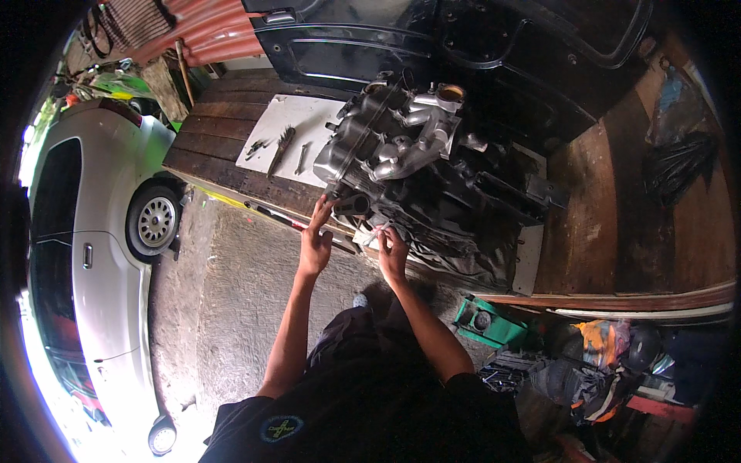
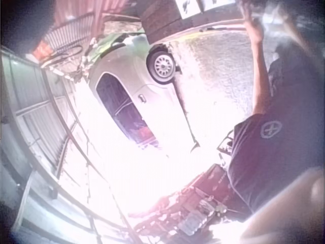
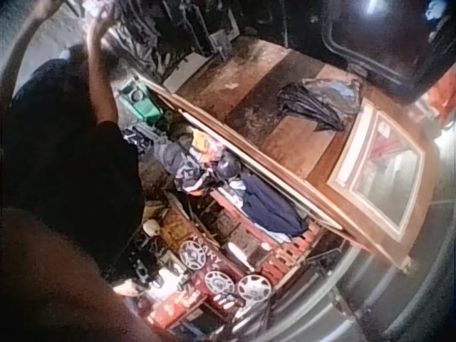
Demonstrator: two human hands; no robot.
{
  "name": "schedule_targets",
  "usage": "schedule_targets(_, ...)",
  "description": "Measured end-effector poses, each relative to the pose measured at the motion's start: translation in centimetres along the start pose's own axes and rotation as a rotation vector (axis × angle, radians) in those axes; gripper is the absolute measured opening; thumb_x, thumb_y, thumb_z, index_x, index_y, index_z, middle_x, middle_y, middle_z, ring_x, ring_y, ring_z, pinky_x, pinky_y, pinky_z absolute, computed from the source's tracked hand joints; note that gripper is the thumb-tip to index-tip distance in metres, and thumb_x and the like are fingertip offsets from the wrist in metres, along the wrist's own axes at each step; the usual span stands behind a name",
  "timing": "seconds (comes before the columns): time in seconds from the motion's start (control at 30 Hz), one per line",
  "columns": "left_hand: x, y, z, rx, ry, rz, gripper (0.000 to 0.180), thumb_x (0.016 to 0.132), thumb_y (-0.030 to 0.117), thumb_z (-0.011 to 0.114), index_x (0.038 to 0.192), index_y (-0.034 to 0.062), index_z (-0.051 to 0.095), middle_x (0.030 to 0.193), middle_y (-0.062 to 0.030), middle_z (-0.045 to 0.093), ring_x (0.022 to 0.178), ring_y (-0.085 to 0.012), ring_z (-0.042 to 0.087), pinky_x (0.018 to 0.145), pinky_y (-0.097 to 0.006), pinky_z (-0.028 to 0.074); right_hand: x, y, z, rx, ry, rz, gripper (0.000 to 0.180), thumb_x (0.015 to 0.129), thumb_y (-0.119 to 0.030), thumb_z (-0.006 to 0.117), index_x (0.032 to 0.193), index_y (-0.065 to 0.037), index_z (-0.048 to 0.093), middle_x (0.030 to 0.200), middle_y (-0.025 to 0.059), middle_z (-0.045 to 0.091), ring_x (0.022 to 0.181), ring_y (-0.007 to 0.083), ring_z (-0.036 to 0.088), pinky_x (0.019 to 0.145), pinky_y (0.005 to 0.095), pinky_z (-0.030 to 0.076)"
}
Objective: The person uses a wrench to loosen and remove bolts from a disassembled engine block placed on a wooden workbench. They repeatedly reposition the wrench and hands to access different bolt locations on the engine.
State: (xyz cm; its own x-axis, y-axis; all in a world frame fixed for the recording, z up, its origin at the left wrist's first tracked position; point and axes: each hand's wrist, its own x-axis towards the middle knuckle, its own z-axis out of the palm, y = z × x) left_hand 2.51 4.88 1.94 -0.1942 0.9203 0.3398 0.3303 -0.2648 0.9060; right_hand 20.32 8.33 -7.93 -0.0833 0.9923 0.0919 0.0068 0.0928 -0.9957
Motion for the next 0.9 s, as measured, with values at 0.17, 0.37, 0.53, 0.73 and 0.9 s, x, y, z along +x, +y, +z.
schedule_targets(0.17, 0.0, 0.4, -0.1, -0.016, 0.005, -0.012, 0.076, 0.061, -0.016, 0.037, 0.132, 0.0052, 0.054, 0.145, -0.0218, 0.041, 0.141, -0.0321, 0.03, 0.109, -0.035, 0.032, 0.4, -0.7, -0.4, -0.062, -0.006, -0.014, 0.013, 0.098, -0.007, 0.051, 0.102, 0.002, 0.06, 0.097, 0.0084, 0.067, 0.091, 0.013, 0.065, 0.082, 0.0255, 0.05)
schedule_targets(0.37, 0.1, 0.8, -0.1, -0.001, -0.002, -0.014, 0.076, 0.061, -0.015, 0.037, 0.132, 0.0047, 0.053, 0.145, -0.0224, 0.04, 0.14, -0.0323, 0.03, 0.111, -0.035, 0.03, 0.4, 0.9, 0.0, -0.01, 0.041, -0.05, 0.013, 0.097, -0.007, 0.053, 0.105, 0.001, 0.059, 0.1, 0.008, 0.067, 0.094, 0.013, 0.064, 0.082, 0.0246, 0.049)
schedule_targets(0.53, 0.1, 0.8, -0.2, -0.001, 0.004, -0.013, 0.075, 0.061, -0.015, 0.036, 0.131, 0.0046, 0.054, 0.144, -0.0213, 0.042, 0.14, -0.0317, 0.03, 0.11, -0.034, 0.031, 0.3, 2.2, 0.1, 0.127, 0.031, 0.021, 0.013, 0.097, -0.006, 0.053, 0.107, 0.002, 0.056, 0.105, 0.0101, 0.065, 0.099, 0.0162, 0.063, 0.086, 0.0274, 0.052)
schedule_targets(0.73, 0.3, 1.4, -0.5, 0.063, -0.023, 0.001, 0.075, 0.062, -0.016, 0.036, 0.132, 0.0057, 0.054, 0.144, -0.0199, 0.043, 0.141, -0.0313, 0.029, 0.103, -0.033, 0.038, 0.3, 1.4, 0.3, 0.122, 0.066, -0.001, 0.014, 0.096, -0.008, 0.054, 0.106, -0.001, 0.061, 0.099, 0.0088, 0.069, 0.095, 0.0156, 0.066, 0.083, 0.0282, 0.05)
schedule_targets(0.9, 0.4, 1.1, -0.4, 0.013, -0.056, -0.012, 0.076, 0.062, -0.017, 0.037, 0.133, 0.0064, 0.052, 0.143, -0.0178, 0.045, 0.141, -0.0308, 0.027, 0.108, -0.036, 0.035, -0.4, 1.3, -2.6, -0.219, 0.139, -0.054, 0.018, 0.093, -0.013, 0.06, 0.105, 0.0, 0.063, 0.093, 0.0134, 0.07, 0.089, 0.022, 0.068, 0.078, 0.0321, 0.053)
